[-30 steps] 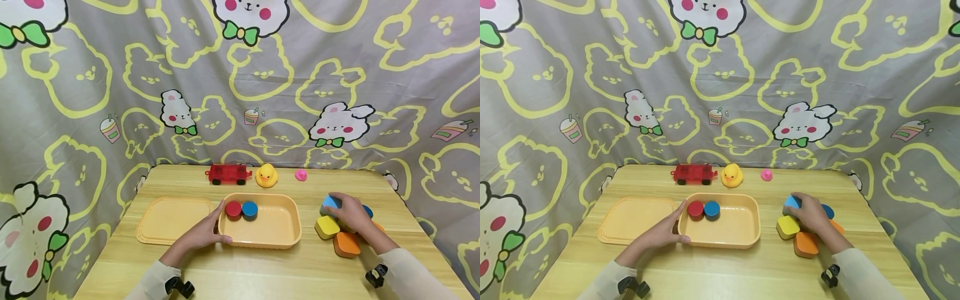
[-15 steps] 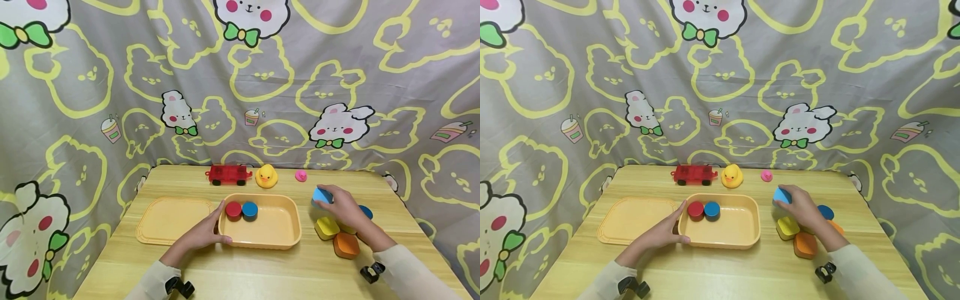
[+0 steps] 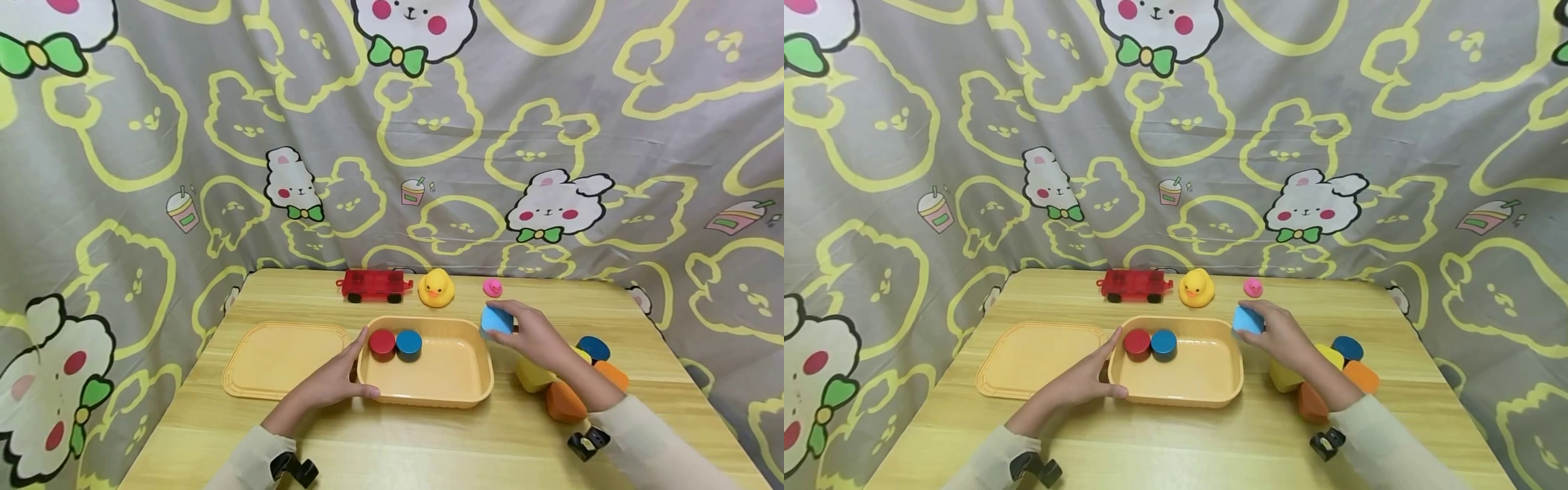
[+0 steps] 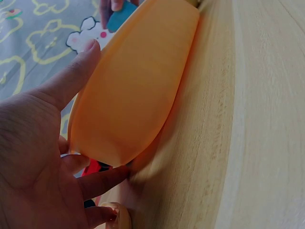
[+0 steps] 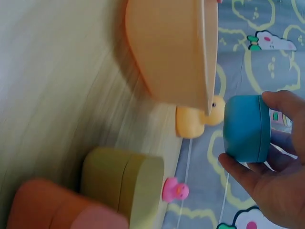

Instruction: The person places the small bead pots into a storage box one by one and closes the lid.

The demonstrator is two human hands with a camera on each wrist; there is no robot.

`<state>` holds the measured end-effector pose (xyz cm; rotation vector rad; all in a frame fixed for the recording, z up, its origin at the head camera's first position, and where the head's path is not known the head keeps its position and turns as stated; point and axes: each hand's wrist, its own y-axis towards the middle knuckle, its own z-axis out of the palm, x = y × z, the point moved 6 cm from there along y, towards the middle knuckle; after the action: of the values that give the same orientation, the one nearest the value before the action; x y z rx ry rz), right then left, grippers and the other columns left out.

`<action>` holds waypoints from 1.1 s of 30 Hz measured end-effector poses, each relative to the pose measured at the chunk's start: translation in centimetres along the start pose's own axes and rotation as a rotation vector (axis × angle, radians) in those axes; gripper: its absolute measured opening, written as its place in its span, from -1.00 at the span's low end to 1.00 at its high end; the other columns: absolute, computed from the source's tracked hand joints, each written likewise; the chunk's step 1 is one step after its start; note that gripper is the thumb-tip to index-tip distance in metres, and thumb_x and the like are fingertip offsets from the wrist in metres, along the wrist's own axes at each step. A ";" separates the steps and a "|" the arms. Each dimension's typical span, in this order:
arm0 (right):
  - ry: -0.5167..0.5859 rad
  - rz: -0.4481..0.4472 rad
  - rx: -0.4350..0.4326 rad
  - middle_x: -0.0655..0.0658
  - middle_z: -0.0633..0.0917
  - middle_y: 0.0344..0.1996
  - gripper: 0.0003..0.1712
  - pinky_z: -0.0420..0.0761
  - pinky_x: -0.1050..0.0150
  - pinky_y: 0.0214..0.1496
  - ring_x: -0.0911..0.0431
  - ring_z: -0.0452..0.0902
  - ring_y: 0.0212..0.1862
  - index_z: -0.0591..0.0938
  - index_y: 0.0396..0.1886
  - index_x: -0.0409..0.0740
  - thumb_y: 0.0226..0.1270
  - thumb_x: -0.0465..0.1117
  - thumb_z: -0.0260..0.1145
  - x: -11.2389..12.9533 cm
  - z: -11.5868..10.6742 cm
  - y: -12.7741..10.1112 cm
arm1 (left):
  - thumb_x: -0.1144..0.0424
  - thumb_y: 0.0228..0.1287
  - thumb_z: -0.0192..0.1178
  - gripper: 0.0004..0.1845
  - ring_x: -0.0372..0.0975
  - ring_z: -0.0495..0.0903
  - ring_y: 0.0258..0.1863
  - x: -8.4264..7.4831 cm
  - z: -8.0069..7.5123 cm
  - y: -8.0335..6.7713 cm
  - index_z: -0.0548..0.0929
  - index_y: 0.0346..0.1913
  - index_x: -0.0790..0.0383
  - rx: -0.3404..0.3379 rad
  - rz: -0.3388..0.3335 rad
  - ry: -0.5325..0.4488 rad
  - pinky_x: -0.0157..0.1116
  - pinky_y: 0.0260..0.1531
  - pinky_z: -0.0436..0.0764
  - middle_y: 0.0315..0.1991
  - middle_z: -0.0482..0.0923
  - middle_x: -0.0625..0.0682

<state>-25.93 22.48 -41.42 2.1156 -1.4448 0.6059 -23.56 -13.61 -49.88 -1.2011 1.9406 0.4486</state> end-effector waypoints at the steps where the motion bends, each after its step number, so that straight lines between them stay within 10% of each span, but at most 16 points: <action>1: 0.010 -0.007 0.005 -0.44 0.51 0.34 -0.32 0.69 -0.19 0.07 -0.29 0.55 0.18 0.50 0.42 -0.28 0.37 -0.18 0.48 0.3 0.3 0.1 | -0.09 0.12 0.55 0.33 0.11 -0.03 0.63 0.0 0.0 0.0 -0.25 0.70 0.00 0.000 0.000 0.001 0.13 0.51 0.17 0.69 -0.15 0.13; 33: 0.139 -0.177 0.192 -0.22 0.66 0.17 -0.30 0.69 0.01 0.05 -0.05 0.57 0.09 0.60 0.30 -0.27 0.23 -0.06 0.59 10.2 13.9 2.0 | -0.09 0.17 0.52 0.32 0.11 0.00 0.62 -0.2 0.0 -0.1 -0.27 0.70 0.04 0.014 0.025 -0.012 0.12 0.48 0.26 0.68 -0.17 0.17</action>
<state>-23.32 5.86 -45.60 2.2683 -1.1494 0.8323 -23.48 -13.58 -49.72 -1.1642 1.9473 0.4531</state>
